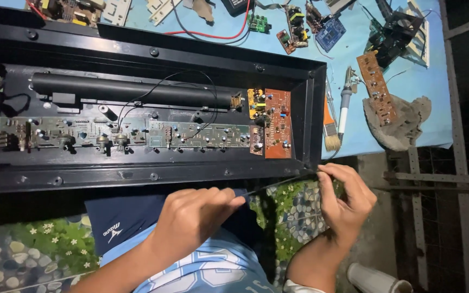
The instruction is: Organizing and connecting electronic components and circuit boards inside an instrument housing.
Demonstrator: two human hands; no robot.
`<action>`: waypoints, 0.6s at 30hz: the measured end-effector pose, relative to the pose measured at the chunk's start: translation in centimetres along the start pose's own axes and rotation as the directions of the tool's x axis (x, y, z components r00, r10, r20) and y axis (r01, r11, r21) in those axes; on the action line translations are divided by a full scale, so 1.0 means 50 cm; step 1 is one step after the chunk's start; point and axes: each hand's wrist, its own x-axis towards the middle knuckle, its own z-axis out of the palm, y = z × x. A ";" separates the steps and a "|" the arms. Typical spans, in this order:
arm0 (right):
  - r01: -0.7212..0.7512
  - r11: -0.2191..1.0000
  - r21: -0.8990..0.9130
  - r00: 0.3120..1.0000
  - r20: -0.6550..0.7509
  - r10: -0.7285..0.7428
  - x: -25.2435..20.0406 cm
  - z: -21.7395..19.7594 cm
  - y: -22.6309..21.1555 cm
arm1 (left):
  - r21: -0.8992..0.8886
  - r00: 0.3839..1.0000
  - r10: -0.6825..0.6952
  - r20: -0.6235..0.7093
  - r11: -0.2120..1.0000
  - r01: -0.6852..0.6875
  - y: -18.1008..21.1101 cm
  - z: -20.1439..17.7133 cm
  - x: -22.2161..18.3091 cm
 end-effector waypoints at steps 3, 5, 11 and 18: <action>-0.034 0.999 0.037 0.999 0.026 0.033 -0.003 -0.003 -0.004 | -0.152 0.998 -0.054 0.039 0.987 0.059 -0.002 0.002 -0.014; -0.036 0.999 0.012 0.999 0.014 0.036 -0.007 -0.009 -0.005 | -0.126 0.989 -0.080 0.127 0.987 0.096 -0.010 0.004 -0.027; 0.103 0.994 0.034 0.995 -0.002 -0.103 -0.019 -0.038 -0.009 | -0.338 0.858 0.233 0.459 0.938 -0.074 -0.013 0.024 -0.075; 0.107 0.993 0.049 0.994 -0.040 -0.105 -0.039 -0.033 0.005 | -0.375 0.752 0.350 0.559 0.915 -0.148 -0.010 0.020 -0.079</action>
